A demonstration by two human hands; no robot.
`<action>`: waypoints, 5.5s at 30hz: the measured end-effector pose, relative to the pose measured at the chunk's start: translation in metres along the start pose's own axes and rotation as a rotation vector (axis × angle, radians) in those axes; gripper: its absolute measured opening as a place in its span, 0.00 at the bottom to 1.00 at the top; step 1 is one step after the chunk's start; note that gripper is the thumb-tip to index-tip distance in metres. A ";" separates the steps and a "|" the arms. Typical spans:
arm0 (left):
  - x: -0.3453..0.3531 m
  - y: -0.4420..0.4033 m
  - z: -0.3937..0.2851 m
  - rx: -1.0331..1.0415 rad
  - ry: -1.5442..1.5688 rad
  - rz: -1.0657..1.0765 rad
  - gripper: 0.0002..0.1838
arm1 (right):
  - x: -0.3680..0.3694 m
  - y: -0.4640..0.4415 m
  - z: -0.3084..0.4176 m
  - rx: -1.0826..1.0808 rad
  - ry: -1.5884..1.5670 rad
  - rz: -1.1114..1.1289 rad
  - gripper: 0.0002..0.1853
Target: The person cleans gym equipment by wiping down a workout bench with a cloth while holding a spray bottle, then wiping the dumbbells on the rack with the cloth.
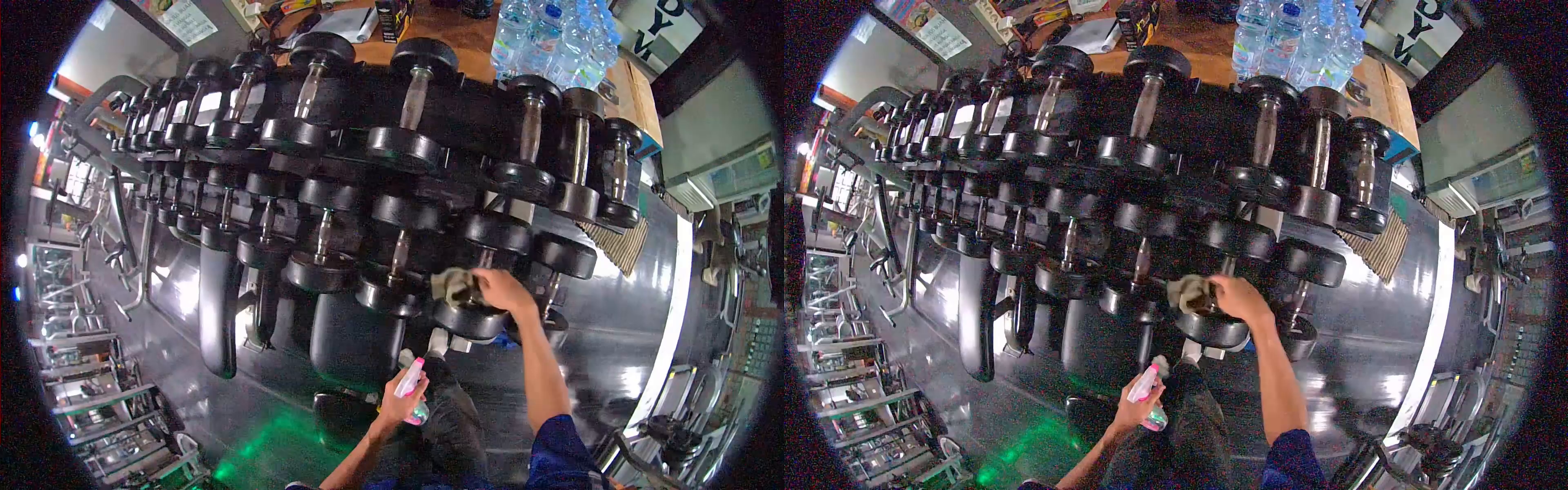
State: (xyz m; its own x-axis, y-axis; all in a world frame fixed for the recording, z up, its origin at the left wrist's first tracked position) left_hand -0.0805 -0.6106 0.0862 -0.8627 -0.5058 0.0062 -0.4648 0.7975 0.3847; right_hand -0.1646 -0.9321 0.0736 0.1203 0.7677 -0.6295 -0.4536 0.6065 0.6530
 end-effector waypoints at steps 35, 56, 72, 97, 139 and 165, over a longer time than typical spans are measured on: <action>0.012 -0.012 0.006 -0.169 -0.030 -0.031 0.12 | 0.061 -0.067 -0.104 0.115 0.133 0.336 0.18; -0.003 -0.006 0.001 -0.018 -0.027 -0.041 0.10 | 0.108 -0.122 0.041 0.292 0.853 0.342 0.22; 0.003 -0.001 -0.009 0.025 0.063 0.018 0.10 | 0.027 0.035 -0.055 0.024 0.026 -0.055 0.15; 0.032 -0.027 -0.043 0.486 -0.533 0.130 0.07 | 0.161 0.195 -0.169 0.339 -1.077 -0.773 0.20; -0.021 0.048 0.044 0.122 -0.305 0.109 0.11 | 0.188 0.074 -0.116 0.447 -0.880 -0.902 0.19; -0.010 0.048 0.039 0.080 -0.225 0.171 0.10 | 0.132 0.107 -0.040 -0.317 -0.074 -0.906 0.18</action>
State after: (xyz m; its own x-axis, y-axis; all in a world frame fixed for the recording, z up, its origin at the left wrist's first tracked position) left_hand -0.1024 -0.5543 0.0683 -0.9482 -0.2835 -0.1433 -0.3155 0.8927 0.3219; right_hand -0.2328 -0.7739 0.0438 0.5931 0.0534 -0.8034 -0.3775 0.8997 -0.2189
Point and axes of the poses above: each hand's wrist, its own y-axis away from the middle knuckle, its own x-axis out of the palm, z = x × y, the point moved 3 cm from there along -y, towards the middle knuckle, and after that the axes turned 15 degrees about x, right-handed, at the moved point
